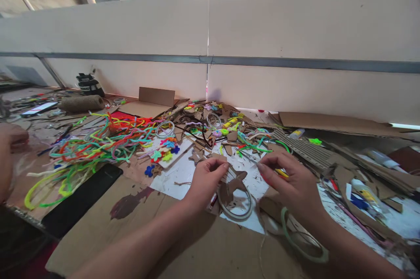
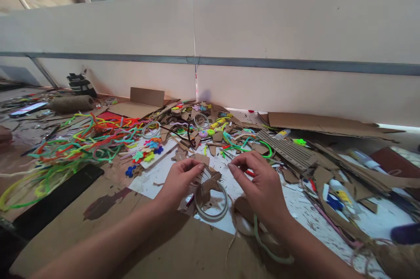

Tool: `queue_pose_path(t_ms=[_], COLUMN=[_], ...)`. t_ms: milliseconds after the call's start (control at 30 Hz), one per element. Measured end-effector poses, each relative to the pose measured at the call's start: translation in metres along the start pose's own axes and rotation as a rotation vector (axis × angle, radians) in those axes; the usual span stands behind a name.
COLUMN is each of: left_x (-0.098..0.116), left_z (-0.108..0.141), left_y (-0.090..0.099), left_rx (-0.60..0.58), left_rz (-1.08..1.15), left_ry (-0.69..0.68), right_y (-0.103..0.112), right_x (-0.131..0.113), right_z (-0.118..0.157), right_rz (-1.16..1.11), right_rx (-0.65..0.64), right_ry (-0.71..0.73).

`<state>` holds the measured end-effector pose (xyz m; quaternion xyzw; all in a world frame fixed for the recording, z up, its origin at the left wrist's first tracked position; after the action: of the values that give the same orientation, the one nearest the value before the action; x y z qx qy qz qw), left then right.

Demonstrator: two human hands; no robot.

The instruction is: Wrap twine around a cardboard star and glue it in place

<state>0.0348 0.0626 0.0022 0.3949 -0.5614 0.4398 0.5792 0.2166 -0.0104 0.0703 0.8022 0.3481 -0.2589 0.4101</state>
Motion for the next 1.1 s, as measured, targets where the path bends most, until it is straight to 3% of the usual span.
queue_pose_path(t_ms=[233, 433, 533, 933, 1033, 1100], left_x=[0.001, 0.002, -0.002, -0.004, -0.008, -0.006], left_z=[0.0, 0.002, 0.002, 0.007, 0.01, 0.01], left_y=[0.001, -0.003, -0.005, -0.018, -0.023, -0.021], left_rx=[0.017, -0.017, -0.031, -0.2, -0.246, -0.214], left_rz=[-0.007, -0.049, -0.055, 0.085, 0.037, -0.027], left_ry=[-0.022, -0.078, -0.085, 0.012, 0.089, 0.063], right_y=[0.007, -0.022, -0.028, -0.028, -0.027, -0.026], right_x=[0.026, 0.022, 0.022, 0.041, 0.044, 0.043], right_z=[-0.008, -0.002, -0.001, -0.001, -0.001, -0.001], right_rz=[0.044, -0.039, -0.066, -0.285, -0.263, -0.247], right_rx=[0.068, -0.217, -0.267, -0.207, -0.184, -0.176], right_ry=[-0.078, -0.148, -0.181, -0.409, -0.409, -0.375])
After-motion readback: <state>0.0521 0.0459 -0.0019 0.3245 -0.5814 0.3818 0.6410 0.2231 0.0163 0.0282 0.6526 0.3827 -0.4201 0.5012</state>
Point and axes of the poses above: each hand's wrist, its own z-axis away from the middle knuckle, its own y-axis out of the back of the hand, x = y × z, the point moved 8 cm from there along -z, towards the middle knuckle, and after that the axes turned 4 degrees about -z, right-handed, at the moved point
